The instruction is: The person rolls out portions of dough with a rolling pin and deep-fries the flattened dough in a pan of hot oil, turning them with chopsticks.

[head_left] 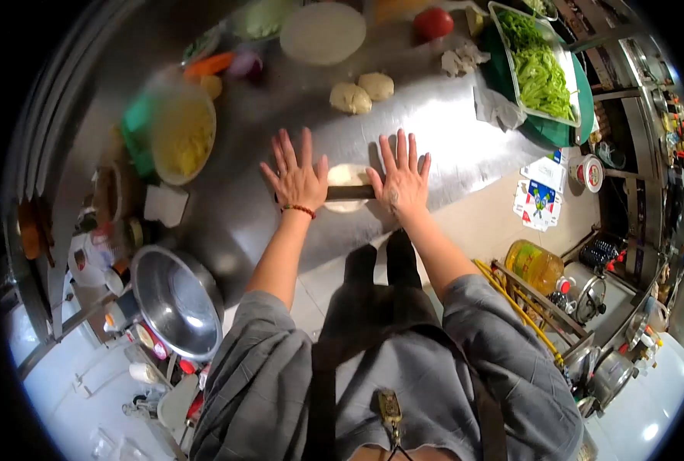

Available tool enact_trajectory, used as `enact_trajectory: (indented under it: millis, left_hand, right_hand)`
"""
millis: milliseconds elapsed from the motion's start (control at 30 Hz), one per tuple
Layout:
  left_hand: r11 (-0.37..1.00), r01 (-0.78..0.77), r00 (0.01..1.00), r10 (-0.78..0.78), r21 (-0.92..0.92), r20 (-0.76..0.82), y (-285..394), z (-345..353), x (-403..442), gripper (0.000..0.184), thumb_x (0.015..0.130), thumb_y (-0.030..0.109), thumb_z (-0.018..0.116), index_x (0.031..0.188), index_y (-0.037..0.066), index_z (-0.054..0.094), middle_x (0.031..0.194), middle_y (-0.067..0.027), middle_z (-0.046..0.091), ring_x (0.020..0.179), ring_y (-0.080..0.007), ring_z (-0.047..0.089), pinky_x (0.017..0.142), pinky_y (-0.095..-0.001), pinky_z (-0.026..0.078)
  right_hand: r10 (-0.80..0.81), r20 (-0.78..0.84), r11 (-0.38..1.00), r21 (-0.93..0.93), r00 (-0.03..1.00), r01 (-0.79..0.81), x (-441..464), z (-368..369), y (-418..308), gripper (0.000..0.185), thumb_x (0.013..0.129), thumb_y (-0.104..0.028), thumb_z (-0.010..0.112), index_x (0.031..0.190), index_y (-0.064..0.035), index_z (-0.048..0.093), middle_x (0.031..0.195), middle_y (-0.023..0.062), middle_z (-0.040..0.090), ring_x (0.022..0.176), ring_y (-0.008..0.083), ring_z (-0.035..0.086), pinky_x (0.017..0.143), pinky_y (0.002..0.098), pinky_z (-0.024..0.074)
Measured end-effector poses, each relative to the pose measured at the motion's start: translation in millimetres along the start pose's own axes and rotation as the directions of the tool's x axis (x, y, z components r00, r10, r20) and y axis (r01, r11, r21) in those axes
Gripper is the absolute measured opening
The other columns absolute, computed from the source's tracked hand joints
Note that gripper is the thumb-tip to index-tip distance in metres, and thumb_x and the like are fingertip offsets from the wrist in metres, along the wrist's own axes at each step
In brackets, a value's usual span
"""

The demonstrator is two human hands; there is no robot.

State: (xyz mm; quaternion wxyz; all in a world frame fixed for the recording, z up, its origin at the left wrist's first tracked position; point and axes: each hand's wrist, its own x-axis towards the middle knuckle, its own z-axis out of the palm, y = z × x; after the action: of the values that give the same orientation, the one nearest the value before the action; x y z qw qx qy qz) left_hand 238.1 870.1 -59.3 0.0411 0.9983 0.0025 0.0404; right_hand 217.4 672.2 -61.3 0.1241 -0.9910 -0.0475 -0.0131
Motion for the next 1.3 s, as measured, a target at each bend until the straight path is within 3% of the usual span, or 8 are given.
enact_trajectory:
  millis: [167,333,733,867,933,1067,1200,1300]
  left_hand:
    - [0.988,-0.104,0.974,0.079,-0.110,-0.212,-10,8,44,0.066,0.092,0.042,0.045,0.147,0.009,0.029,0.154,-0.0213,0.018,0.141,-0.0370,0.022,0.111,-0.0590,0.015]
    - [0.979,-0.157,0.982,0.169,-0.131,0.082,-20,6,-77,0.064,0.090,0.040,0.048,0.142,0.004,0.037,0.150,-0.0172,0.031,0.140,-0.0314,0.027,0.111,-0.0539,0.019]
    - [0.928,-0.342,0.897,0.276,-0.147,-0.347,-1,26,115,0.048,0.090,0.035,0.054,0.130,0.009,0.048,0.135,-0.0212,0.044,0.127,-0.0408,0.039,0.102,-0.0501,0.036]
    - [0.867,-0.077,0.953,0.209,-0.493,0.218,-3,9,46,0.050,0.085,0.040,0.063,0.120,0.006,0.049,0.115,-0.0175,0.056,0.108,-0.0351,0.054,0.085,-0.0454,0.045]
    - [0.869,0.276,0.776,0.050,-0.410,0.629,13,-21,45,0.057,0.081,0.045,0.067,0.120,0.007,0.050,0.117,-0.0158,0.056,0.110,-0.0310,0.054,0.086,-0.0421,0.045]
    - [0.869,0.116,0.663,0.293,-0.481,0.689,22,-16,53,0.063,0.076,0.045,0.073,0.123,0.008,0.052,0.109,-0.0129,0.060,0.101,-0.0265,0.058,0.084,-0.0389,0.046]
    - [0.668,-0.520,0.636,0.719,-0.532,0.281,9,-22,40,0.052,0.074,0.034,0.076,0.117,0.011,0.060,0.113,-0.0105,0.061,0.103,-0.0269,0.058,0.090,-0.0356,0.045]
    - [0.649,-0.067,0.537,0.663,-0.758,0.521,13,-61,62,0.032,0.083,0.022,0.072,0.108,0.003,0.066,0.091,-0.0069,0.069,0.084,-0.0124,0.061,0.077,-0.0273,0.048]
  right_hand:
    - [-0.042,-0.113,0.999,-0.009,0.993,0.041,47,10,5,0.069,0.094,-0.045,0.045,0.147,-0.0052,0.027,0.155,0.0184,0.019,0.143,0.0328,0.018,0.112,0.0568,0.0179]
    - [-0.324,0.088,0.939,0.152,0.942,0.309,-72,6,23,0.062,0.080,-0.038,0.069,0.131,-0.0071,0.051,0.141,0.0115,0.046,0.136,0.0212,0.038,0.102,0.0423,0.0361]
    - [0.003,-0.202,0.998,0.064,0.979,0.011,107,0,26,0.068,0.095,-0.045,0.043,0.147,-0.0059,0.026,0.153,0.0169,0.025,0.143,0.0292,0.020,0.110,0.0607,0.0186]
    - [-0.070,0.176,0.992,-0.088,0.982,0.086,16,-5,20,0.079,0.093,-0.058,0.036,0.147,-0.0019,0.023,0.156,0.0148,0.019,0.144,0.0282,0.017,0.114,0.0523,0.0167]
    - [-0.241,-0.043,0.966,0.085,0.969,0.244,-19,2,26,0.065,0.085,-0.054,0.056,0.128,-0.0052,0.051,0.143,0.0141,0.041,0.133,0.0271,0.038,0.107,0.0466,0.0311]
    - [-0.197,-0.006,0.960,0.201,0.980,0.194,-17,3,35,0.044,0.082,-0.050,0.062,0.102,-0.0108,0.062,0.108,0.0093,0.060,0.101,0.0255,0.057,0.079,0.0414,0.0482]
    - [-0.065,0.359,0.963,0.268,0.931,-0.036,30,-15,38,0.048,0.084,-0.057,0.058,0.087,-0.0095,0.068,0.076,0.0152,0.066,0.073,0.0347,0.065,0.067,0.0423,0.0518]
    - [-0.160,0.447,0.947,0.320,0.880,0.010,46,-76,34,0.063,0.072,-0.069,0.063,0.085,-0.0077,0.072,0.078,0.0151,0.068,0.079,0.0342,0.066,0.071,0.0397,0.0527]
